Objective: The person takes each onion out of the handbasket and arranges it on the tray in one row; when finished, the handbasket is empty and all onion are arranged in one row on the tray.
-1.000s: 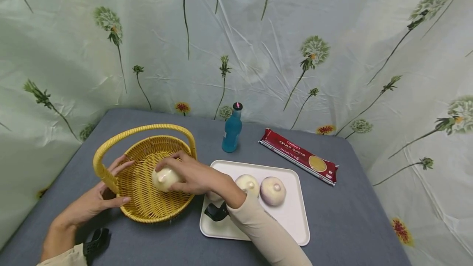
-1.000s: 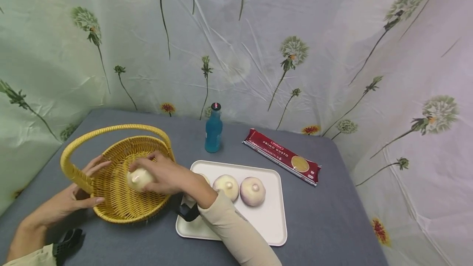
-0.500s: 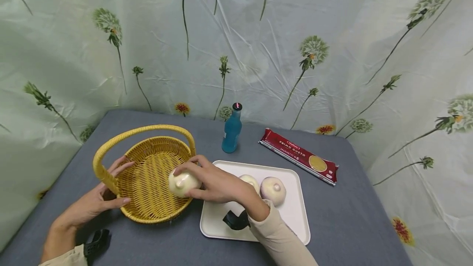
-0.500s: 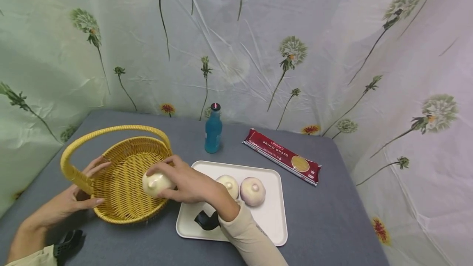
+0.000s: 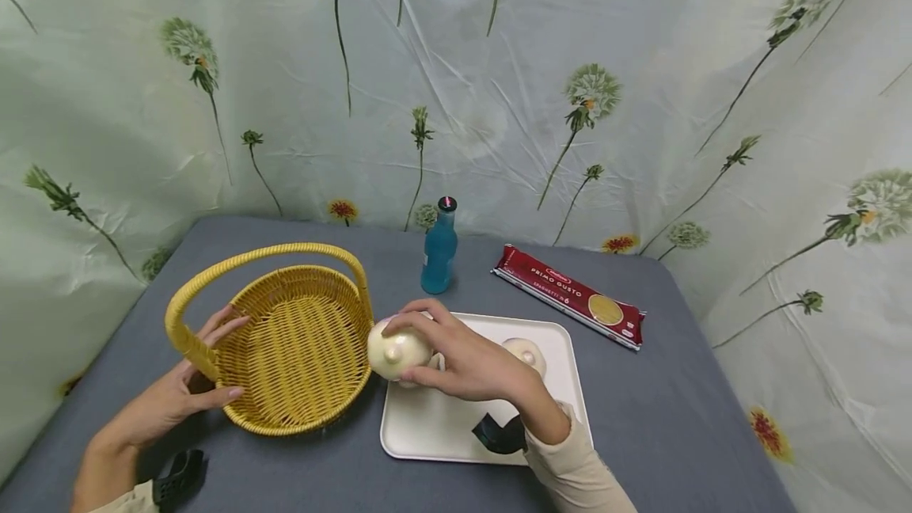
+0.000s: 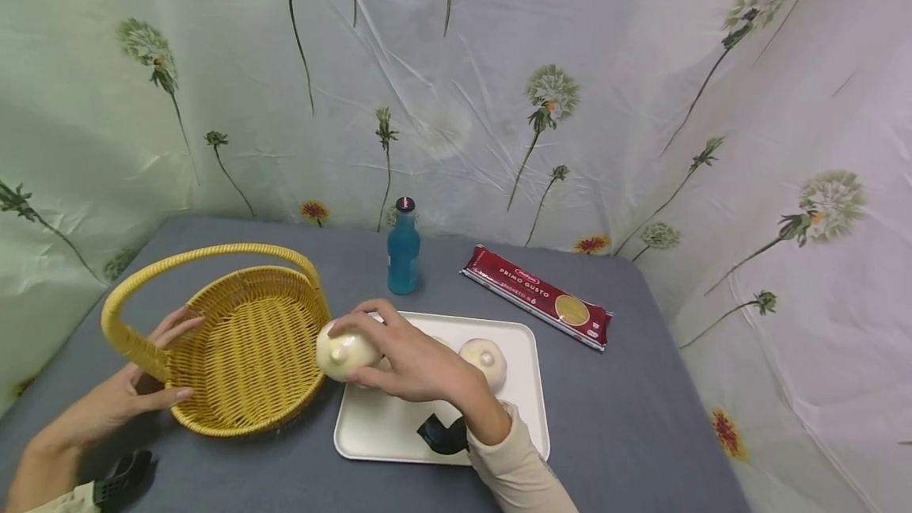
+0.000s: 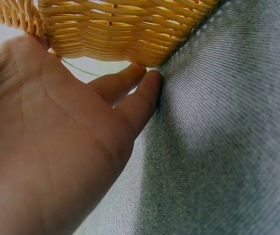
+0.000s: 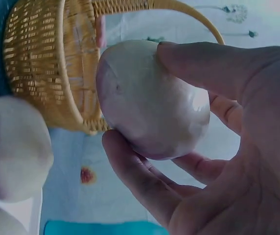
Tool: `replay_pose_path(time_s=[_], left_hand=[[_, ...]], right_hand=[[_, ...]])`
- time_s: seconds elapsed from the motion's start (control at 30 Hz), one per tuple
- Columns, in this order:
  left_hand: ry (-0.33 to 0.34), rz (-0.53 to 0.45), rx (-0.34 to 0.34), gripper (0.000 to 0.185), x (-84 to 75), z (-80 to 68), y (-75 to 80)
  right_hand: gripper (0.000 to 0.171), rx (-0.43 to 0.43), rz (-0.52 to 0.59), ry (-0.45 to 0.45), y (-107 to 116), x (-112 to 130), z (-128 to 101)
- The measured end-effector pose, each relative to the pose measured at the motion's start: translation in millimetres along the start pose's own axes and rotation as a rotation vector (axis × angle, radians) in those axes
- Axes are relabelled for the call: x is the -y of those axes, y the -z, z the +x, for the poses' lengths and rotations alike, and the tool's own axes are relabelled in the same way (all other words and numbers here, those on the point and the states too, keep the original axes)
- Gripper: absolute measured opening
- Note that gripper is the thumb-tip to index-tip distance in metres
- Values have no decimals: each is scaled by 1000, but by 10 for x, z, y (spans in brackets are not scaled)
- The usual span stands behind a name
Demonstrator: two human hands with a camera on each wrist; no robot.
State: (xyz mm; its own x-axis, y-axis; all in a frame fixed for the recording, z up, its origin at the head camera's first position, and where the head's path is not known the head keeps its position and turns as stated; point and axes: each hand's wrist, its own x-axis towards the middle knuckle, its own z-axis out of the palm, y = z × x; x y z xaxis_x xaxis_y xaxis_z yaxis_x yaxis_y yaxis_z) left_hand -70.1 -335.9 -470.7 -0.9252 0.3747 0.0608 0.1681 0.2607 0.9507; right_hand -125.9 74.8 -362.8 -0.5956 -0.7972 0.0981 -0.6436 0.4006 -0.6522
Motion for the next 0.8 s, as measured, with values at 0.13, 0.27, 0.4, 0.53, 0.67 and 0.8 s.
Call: replay_pose_path(time_s=[0.13,0.27,0.4,0.53,0.67,0.8], left_hand=[[10,-8,-1,88,-2,-21,20],[21,-10,1,88,-13,-20,20],[29,-3,-2,87,-26,-19,13],[32,-6,-1,87,-28,-4,5],[34,-5,-8,88,-19,-5,-7],[38,-16,-12,88,-21,-20,-16]], right_hand=[[47,-20,10,-30,43,-44,-77],[46,-38,29,-75,82,-100,-184],[50,-54,45,-113,128,-162,-315],[52,-99,25,-131,184,-229,-470],[53,-159,6,-155,222,-324,-621],[55,-220,13,-182,260,-445,-780]])
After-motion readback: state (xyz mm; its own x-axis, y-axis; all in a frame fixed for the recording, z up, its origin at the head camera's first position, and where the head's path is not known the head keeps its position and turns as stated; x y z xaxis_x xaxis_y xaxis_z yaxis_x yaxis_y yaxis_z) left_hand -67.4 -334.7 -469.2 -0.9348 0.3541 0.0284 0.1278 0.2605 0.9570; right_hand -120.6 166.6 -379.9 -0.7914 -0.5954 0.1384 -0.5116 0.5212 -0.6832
